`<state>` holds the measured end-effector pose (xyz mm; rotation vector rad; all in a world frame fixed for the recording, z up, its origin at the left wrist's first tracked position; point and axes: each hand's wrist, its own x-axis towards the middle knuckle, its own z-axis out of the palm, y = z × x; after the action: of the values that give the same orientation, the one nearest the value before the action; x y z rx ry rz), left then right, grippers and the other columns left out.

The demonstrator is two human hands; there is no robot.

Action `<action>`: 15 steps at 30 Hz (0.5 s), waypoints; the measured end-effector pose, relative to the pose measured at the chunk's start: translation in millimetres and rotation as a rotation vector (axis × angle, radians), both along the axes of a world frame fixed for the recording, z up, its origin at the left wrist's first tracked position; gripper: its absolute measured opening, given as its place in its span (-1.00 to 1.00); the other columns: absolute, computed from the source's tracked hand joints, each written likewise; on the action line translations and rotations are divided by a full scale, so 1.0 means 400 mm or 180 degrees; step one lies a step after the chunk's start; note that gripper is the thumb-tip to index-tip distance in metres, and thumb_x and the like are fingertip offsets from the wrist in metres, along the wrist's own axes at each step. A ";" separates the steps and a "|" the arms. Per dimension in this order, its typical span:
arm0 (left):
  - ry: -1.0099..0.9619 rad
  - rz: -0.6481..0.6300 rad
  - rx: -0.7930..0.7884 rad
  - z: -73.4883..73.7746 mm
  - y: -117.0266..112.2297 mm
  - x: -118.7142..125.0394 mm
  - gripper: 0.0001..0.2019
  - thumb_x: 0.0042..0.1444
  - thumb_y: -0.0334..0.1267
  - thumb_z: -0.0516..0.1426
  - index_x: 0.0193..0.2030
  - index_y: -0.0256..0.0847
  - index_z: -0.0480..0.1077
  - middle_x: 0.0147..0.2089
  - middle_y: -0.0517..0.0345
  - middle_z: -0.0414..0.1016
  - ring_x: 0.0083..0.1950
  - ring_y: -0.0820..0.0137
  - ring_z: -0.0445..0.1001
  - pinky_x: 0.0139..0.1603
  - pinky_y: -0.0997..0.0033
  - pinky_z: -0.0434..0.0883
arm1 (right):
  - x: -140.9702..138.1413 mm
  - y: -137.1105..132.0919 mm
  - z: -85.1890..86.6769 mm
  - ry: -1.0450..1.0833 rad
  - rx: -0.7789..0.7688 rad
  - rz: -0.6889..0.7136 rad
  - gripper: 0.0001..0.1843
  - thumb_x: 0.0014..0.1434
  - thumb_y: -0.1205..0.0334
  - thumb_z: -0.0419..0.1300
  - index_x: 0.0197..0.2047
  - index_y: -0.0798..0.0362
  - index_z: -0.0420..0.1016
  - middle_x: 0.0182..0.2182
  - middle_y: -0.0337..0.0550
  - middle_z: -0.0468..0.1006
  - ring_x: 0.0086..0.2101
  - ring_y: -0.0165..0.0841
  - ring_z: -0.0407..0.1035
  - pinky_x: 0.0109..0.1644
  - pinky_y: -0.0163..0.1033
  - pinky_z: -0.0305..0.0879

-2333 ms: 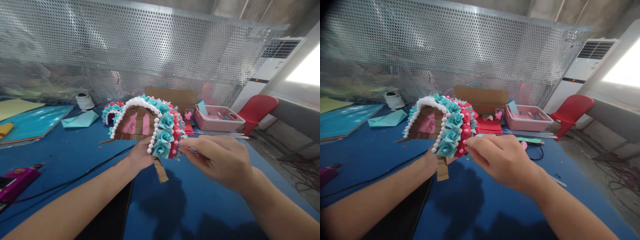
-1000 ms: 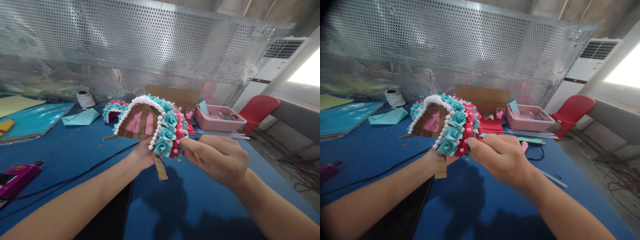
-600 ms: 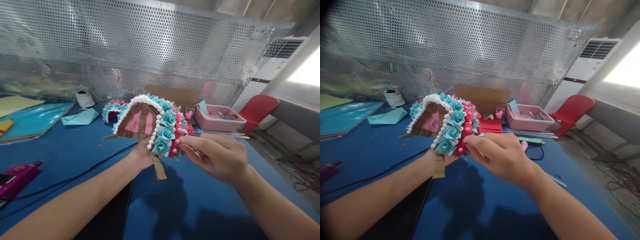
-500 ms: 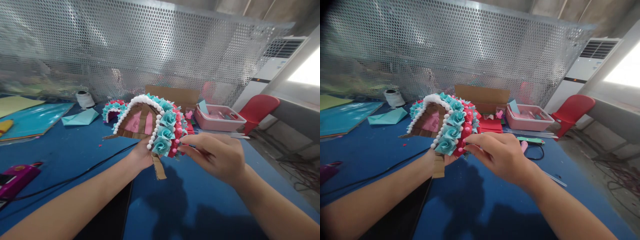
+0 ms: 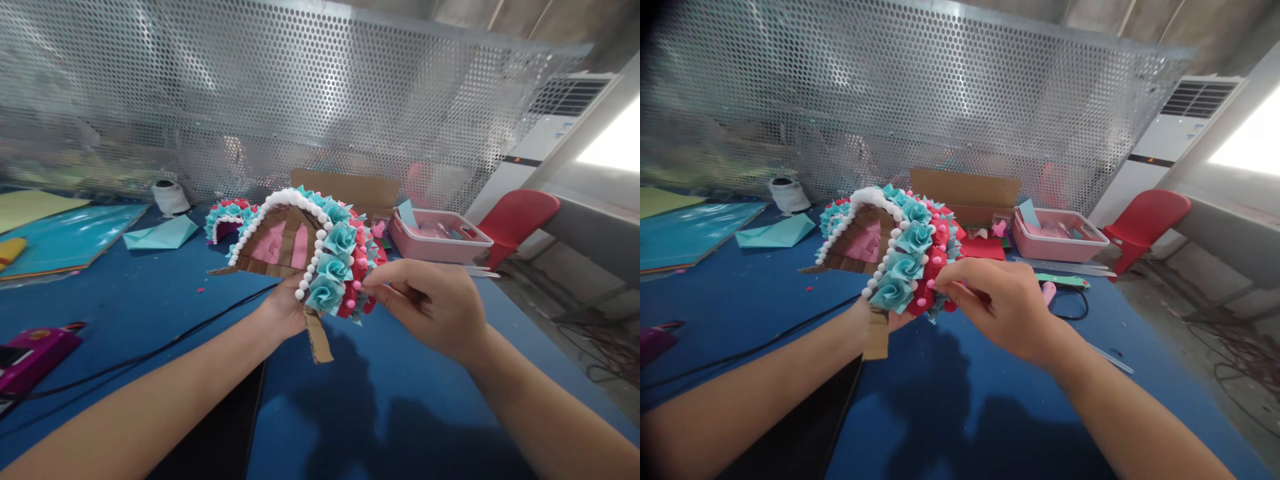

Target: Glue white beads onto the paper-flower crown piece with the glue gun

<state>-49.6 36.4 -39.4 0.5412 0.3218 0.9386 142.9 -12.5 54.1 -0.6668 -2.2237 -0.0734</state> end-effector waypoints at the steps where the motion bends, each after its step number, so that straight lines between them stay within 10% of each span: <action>1: 0.0003 0.0002 -0.0010 0.001 -0.001 -0.001 -0.91 -0.02 -0.35 0.21 -0.32 -0.27 0.48 -0.45 0.13 0.52 -0.42 0.41 0.52 -0.37 0.47 0.45 | 0.001 0.000 0.000 -0.0019 -0.0017 0.0016 -0.94 0.20 0.37 0.20 -0.33 0.08 0.48 -0.65 -0.43 0.34 -0.69 -0.63 -0.02 -0.61 -0.42 -0.04; 15: 0.0044 0.0035 -0.0066 0.004 -0.004 0.005 -0.91 0.00 -0.33 0.22 -0.33 -0.30 0.47 -0.47 0.13 0.52 -0.46 0.45 0.49 -0.41 0.52 0.43 | 0.002 0.002 -0.006 -0.0097 -0.0085 0.0108 -0.97 0.23 0.35 0.17 -0.27 0.07 0.43 -0.67 -0.48 0.22 -0.67 -0.63 -0.03 -0.60 -0.47 -0.04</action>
<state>-47.5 35.0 -37.9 0.5276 0.3469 0.9415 143.9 -11.5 51.8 -0.6463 -2.2680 -0.0369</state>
